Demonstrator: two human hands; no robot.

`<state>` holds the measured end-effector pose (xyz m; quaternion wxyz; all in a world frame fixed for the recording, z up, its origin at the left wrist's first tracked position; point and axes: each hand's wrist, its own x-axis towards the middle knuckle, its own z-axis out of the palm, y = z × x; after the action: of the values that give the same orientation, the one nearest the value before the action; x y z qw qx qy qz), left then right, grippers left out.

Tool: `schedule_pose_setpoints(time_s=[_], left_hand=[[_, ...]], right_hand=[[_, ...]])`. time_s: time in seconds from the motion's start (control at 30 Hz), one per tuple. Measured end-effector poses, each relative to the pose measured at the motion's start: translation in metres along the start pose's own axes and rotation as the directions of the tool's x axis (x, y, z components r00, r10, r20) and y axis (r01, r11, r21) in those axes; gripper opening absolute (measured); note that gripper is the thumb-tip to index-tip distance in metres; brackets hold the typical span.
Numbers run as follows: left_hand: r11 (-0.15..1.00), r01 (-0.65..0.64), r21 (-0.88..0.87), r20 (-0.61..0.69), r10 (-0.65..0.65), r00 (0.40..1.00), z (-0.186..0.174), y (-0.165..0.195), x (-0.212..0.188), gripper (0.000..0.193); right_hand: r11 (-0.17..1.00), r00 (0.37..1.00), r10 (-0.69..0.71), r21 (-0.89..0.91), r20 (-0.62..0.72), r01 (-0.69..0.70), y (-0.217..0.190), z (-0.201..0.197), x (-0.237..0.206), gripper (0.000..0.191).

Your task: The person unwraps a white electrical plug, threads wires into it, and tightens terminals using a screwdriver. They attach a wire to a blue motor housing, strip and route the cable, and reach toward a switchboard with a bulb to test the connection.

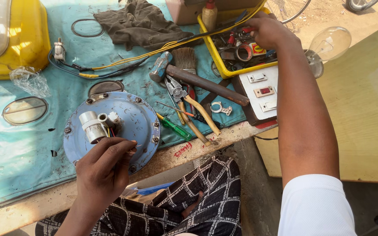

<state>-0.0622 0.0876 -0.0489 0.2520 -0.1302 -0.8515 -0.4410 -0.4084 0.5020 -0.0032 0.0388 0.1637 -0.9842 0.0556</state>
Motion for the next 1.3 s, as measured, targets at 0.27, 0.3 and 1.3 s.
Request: schedule_pose_setpoints(time_s=[0.27, 0.3, 1.3], left_hand=[[0.999, -0.043, -0.007, 0.044, 0.044, 0.998, -0.001, 0.001, 0.003, 0.024], [0.999, -0.046, -0.006, 0.047, 0.046, 0.998, -0.001, 0.001, 0.004, 0.024], [0.964, 0.012, -0.265, -0.072, -0.033, 0.997, 0.01, -0.008, 0.034, 0.009]], right_hand=[[0.987, 0.989, -0.093, -0.142, -0.117, 0.077, 0.004, 0.003, 0.0, 0.028], [0.987, 0.979, -0.129, -0.117, -0.156, 0.111, 0.002, 0.0, -0.001, 0.027], [-0.354, 0.811, 0.037, 0.751, -0.584, 0.557, -0.178, -0.002, -0.193, 0.008]])
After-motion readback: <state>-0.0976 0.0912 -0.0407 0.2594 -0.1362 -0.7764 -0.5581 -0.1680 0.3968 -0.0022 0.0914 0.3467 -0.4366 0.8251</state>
